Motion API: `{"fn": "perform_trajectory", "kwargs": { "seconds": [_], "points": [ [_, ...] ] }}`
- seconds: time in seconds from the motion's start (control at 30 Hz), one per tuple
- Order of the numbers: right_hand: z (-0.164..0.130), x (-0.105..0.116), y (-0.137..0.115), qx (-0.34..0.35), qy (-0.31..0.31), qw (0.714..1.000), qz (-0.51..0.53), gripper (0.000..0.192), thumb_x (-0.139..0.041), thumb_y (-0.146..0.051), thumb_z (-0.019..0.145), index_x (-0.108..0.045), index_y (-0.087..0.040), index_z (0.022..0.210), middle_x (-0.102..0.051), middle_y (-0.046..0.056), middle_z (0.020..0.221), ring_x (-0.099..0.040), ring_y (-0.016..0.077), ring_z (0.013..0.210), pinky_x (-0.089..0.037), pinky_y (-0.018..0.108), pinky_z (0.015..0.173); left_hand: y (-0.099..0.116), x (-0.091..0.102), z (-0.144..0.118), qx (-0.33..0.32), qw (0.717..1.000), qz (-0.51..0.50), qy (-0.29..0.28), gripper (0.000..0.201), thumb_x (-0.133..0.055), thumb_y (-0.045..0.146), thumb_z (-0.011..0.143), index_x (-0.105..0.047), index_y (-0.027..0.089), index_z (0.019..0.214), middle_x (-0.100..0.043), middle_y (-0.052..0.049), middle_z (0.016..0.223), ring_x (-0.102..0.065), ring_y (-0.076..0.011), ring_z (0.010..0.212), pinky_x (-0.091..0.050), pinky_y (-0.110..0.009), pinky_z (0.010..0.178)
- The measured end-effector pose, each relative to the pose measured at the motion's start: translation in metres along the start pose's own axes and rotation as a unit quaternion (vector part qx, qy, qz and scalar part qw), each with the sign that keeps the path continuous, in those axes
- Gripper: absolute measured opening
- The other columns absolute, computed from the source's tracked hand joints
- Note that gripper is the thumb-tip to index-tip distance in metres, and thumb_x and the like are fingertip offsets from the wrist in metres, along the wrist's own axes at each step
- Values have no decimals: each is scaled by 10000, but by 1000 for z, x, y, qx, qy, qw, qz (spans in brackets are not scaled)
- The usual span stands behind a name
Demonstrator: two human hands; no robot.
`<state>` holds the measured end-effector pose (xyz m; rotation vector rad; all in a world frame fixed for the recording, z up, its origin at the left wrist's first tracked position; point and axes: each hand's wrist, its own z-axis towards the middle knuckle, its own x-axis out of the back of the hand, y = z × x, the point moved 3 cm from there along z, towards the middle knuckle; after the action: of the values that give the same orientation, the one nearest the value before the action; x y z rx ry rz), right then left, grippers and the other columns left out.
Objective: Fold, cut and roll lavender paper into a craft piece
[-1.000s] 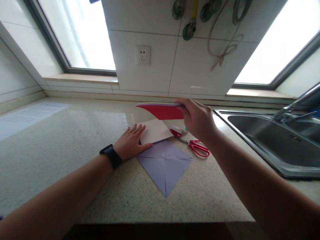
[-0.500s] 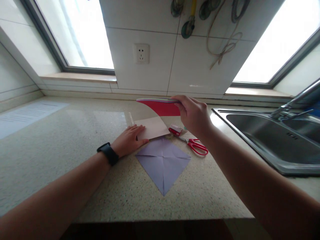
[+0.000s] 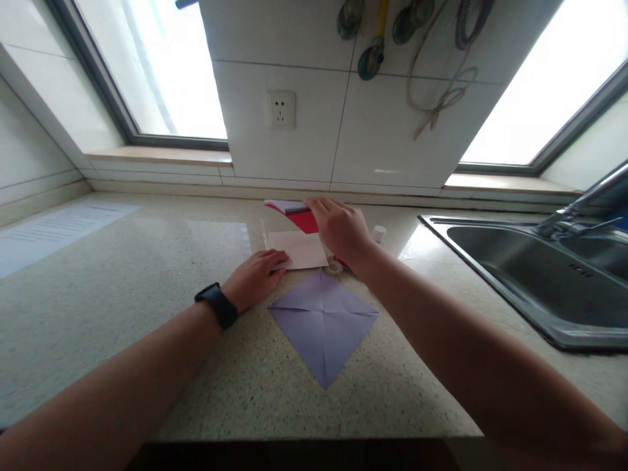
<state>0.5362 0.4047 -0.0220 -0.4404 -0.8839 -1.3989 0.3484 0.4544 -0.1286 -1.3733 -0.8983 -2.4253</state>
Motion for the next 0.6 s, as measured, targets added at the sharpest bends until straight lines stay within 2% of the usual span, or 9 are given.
{"fn": "perform_trajectory", "kwargs": {
  "seconds": [0.1,0.17,0.27,0.37,0.47,0.6],
  "points": [
    [9,-7,-6,-14,-25,999,-29,333,-379,-122,1036,-572,-117,1307,-693,149,1243,-667,239,1049,-487,327,779,1,-2,0,-13,1000,5,-16,359,-489,290,995,-649,195,1302,-657,-94,1341,-545,-249,1310,-380,-425,1165],
    [9,-17,-14,-9,-65,997,-40,344,-329,-114,1039,-562,-102,1293,-680,178,1245,-657,264,1065,-488,348,775,1,-2,0,-11,1000,12,-14,362,-471,281,999,-662,196,1295,-643,-108,1338,-543,-260,1299,-387,-439,1153],
    [0,-35,-33,36,-135,990,-29,281,-370,-117,1018,-615,-101,1153,-708,191,1141,-670,273,1013,-498,352,756,1,1,1,7,1000,24,3,321,-498,255,972,-725,217,1196,-658,-114,1206,-606,-254,1138,-457,-424,1061],
    [-14,-51,-47,63,-177,982,-14,237,-416,-133,1003,-641,-116,1074,-737,167,1016,-704,268,899,-510,345,703,2,8,1,40,998,32,29,228,-549,192,901,-757,208,992,-655,-94,1028,-623,-228,964,-502,-376,939],
    [-22,-61,-49,86,-211,974,0,214,-458,-109,978,-663,-130,1036,-748,141,973,-720,260,859,-517,335,698,1,15,1,94,992,39,73,117,-566,190,854,-681,169,844,-622,-89,911,-604,-233,878,-510,-381,863],
    [-20,-67,-42,112,-238,965,19,215,-481,-108,979,-674,-150,1063,-745,123,1048,-718,245,944,-523,320,756,-4,18,3,139,984,37,107,66,-561,194,826,-582,183,765,-598,-79,842,-580,-239,846,-497,-396,846]
  ]
}}
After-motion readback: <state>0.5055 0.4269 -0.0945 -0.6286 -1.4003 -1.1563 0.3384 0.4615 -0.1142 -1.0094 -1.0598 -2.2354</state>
